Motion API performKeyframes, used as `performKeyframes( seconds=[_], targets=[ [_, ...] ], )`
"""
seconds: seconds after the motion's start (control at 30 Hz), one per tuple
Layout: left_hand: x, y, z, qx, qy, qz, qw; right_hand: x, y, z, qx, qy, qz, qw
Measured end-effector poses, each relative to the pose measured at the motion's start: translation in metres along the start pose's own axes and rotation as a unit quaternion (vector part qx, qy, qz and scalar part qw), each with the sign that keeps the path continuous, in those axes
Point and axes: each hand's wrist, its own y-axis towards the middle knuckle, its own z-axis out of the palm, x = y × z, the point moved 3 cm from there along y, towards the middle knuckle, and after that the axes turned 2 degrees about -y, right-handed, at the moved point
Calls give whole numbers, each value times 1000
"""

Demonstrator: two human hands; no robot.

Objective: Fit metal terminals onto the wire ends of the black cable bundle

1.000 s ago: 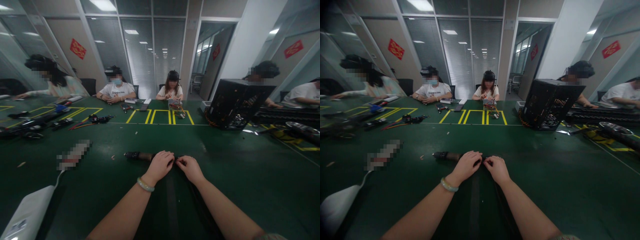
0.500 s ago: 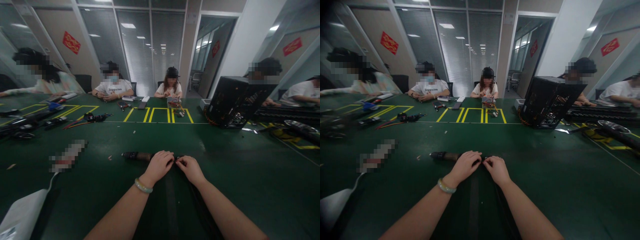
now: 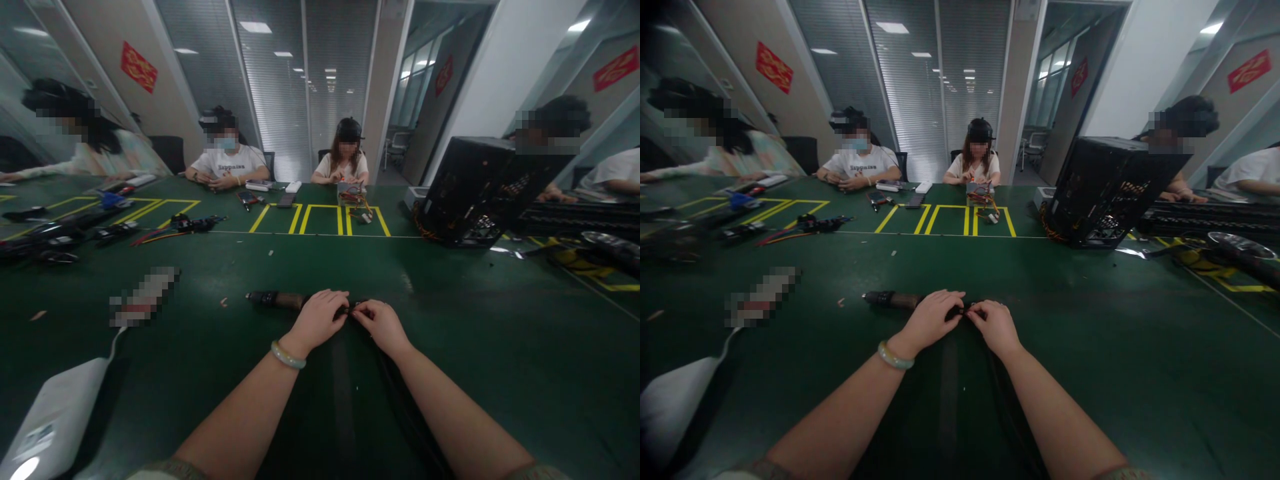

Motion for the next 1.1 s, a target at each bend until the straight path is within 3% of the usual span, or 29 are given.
performKeyframes(
  seconds=[1.1],
  targets=[
    [1,0,1,-12,10,9,1000,-5,1,2,-13,0,-9,1000]
  ],
)
